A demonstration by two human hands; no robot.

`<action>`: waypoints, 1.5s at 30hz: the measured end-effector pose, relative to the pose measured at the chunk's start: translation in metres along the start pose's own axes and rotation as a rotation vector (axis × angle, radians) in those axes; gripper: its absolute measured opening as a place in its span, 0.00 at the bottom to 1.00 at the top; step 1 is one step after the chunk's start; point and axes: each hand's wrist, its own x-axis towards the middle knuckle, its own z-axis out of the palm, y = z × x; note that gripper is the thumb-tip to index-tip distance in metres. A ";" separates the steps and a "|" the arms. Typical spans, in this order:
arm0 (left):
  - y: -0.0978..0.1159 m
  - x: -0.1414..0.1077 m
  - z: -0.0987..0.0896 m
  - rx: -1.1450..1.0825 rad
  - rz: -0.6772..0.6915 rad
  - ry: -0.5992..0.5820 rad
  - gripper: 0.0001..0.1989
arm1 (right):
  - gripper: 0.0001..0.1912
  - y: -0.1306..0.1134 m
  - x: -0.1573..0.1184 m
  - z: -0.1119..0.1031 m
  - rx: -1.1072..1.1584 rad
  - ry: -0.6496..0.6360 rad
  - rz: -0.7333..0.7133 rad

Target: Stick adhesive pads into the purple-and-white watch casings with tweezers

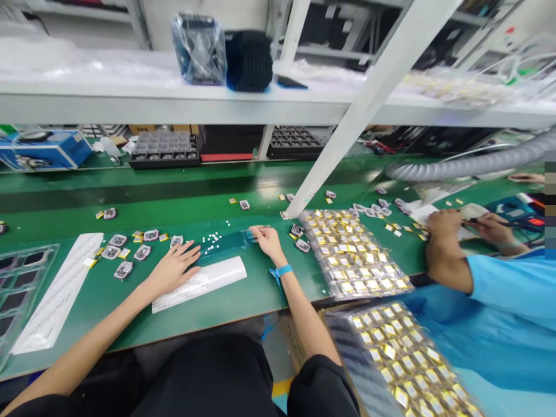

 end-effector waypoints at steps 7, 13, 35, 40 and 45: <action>-0.014 0.051 0.002 0.047 -0.020 0.072 0.20 | 0.20 -0.035 0.048 0.008 0.013 0.100 -0.115; -0.036 0.046 0.010 0.048 -0.133 0.111 0.22 | 0.20 -0.063 0.102 0.025 0.013 0.128 -0.095; -0.048 0.004 0.026 -0.076 -0.111 0.267 0.17 | 0.19 -0.164 0.180 0.156 0.135 0.027 -0.307; -0.043 0.004 0.021 -0.100 -0.046 0.363 0.14 | 0.20 -0.096 0.114 0.105 0.207 0.015 -0.118; -0.030 0.015 -0.003 -0.058 -0.040 0.525 0.17 | 0.20 -0.037 0.066 0.062 0.288 0.036 -0.065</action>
